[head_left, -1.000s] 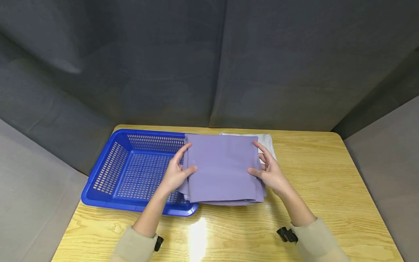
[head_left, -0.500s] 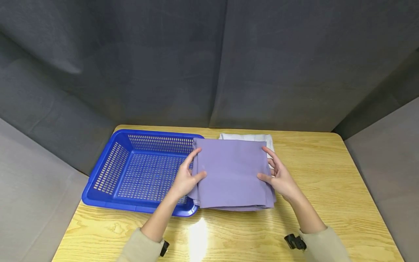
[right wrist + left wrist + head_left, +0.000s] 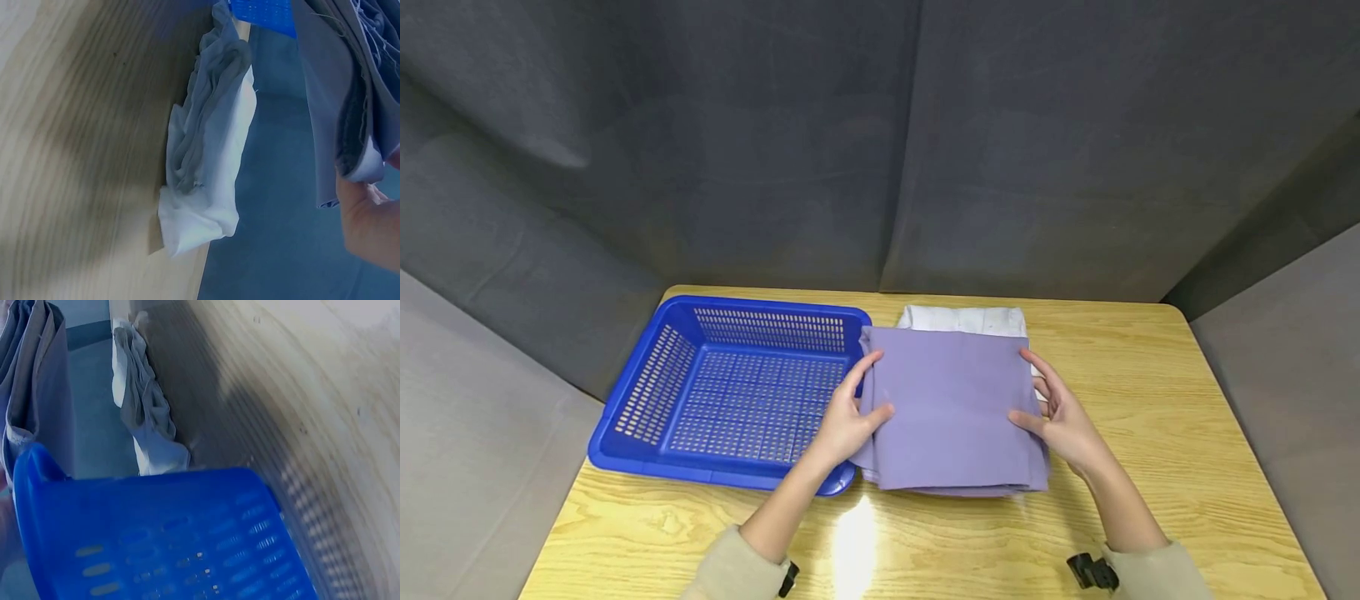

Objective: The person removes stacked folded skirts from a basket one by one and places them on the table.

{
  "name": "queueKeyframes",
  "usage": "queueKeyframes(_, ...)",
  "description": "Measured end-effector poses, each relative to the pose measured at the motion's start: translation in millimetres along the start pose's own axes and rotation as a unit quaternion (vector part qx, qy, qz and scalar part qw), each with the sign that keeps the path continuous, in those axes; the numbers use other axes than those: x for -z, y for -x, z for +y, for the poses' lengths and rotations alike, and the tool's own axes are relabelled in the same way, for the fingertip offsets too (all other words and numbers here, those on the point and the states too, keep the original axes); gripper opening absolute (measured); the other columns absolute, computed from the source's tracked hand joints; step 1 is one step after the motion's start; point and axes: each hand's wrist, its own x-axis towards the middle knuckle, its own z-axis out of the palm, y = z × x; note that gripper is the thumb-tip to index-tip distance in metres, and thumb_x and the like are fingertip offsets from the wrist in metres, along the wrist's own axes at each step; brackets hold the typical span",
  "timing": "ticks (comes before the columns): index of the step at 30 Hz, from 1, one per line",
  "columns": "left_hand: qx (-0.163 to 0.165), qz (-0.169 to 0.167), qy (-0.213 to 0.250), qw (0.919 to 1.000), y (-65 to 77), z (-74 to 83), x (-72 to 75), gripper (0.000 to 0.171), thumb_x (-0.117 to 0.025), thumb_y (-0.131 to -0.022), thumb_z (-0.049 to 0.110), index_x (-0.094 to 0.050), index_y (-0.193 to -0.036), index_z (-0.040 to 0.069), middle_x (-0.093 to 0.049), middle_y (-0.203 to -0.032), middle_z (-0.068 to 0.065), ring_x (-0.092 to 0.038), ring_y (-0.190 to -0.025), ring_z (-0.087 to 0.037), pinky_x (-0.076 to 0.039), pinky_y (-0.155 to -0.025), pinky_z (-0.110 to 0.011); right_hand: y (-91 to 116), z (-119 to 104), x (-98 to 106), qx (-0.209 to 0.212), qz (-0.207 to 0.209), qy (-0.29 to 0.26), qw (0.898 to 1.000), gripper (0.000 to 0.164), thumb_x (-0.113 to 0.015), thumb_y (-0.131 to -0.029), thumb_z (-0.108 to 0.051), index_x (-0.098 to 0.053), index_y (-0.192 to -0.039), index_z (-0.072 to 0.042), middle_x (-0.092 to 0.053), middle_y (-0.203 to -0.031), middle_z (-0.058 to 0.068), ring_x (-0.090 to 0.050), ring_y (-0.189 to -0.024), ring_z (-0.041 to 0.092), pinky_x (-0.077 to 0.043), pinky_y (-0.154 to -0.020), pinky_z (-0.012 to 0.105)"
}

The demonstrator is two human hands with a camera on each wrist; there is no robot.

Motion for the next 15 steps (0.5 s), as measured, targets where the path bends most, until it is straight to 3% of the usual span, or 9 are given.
queueKeyframes(4, -0.008, -0.002, -0.003, 1.0000, 2.3, 2.1, -5.9, 0.073, -0.061, -0.074, -0.011, -0.033, -0.140, 0.006, -0.038, -0.133, -0.026, -0.063, -0.079, -0.038, -0.055, -0.061, -0.034, 4, 4, 3, -0.006, 0.002, 0.007, 1.000, 0.086, -0.066, -0.081, -0.001, -0.015, -0.147, -0.019, -0.040, -0.130, 0.020, -0.049, -0.103, 0.001, -0.046, -0.078, 0.017)
queueKeyframes(7, -0.015, 0.004, -0.014, 0.9998, 6.6, 13.2, -10.4, 0.071, -0.060, -0.073, -0.012, -0.035, -0.138, 0.001, -0.035, -0.136, -0.028, -0.061, -0.082, -0.040, -0.054, -0.062, -0.033, 7, 6, 5, -0.012, 0.005, 0.016, 1.000, 0.087, -0.066, -0.080, -0.001, -0.015, -0.147, -0.021, -0.036, -0.135, 0.021, -0.044, -0.107, 0.001, -0.043, -0.080, 0.015)
queueKeyframes(11, -0.020, 0.011, -0.032, 0.9992, 12.8, 28.2, -16.1, 0.069, -0.060, -0.072, -0.013, -0.036, -0.136, -0.003, -0.034, -0.137, -0.029, -0.058, -0.091, -0.040, -0.054, -0.067, -0.033, 11, 9, 7, -0.012, 0.002, 0.015, 1.000, 0.087, -0.065, -0.080, 0.001, -0.014, -0.147, -0.021, -0.038, -0.134, 0.023, -0.049, -0.103, 0.003, -0.045, -0.078, 0.018)
queueKeyframes(15, -0.015, 0.017, -0.049, 0.9986, 15.7, 31.0, -21.2, 0.068, -0.060, -0.072, -0.014, -0.037, -0.135, -0.002, -0.039, -0.134, -0.028, -0.055, -0.100, -0.038, -0.051, -0.077, -0.039, 14, 14, 9, -0.007, 0.000, 0.015, 1.000, 0.087, -0.065, -0.080, 0.001, -0.015, -0.147, -0.019, -0.041, -0.130, 0.023, -0.054, -0.098, 0.004, -0.048, -0.076, 0.022)
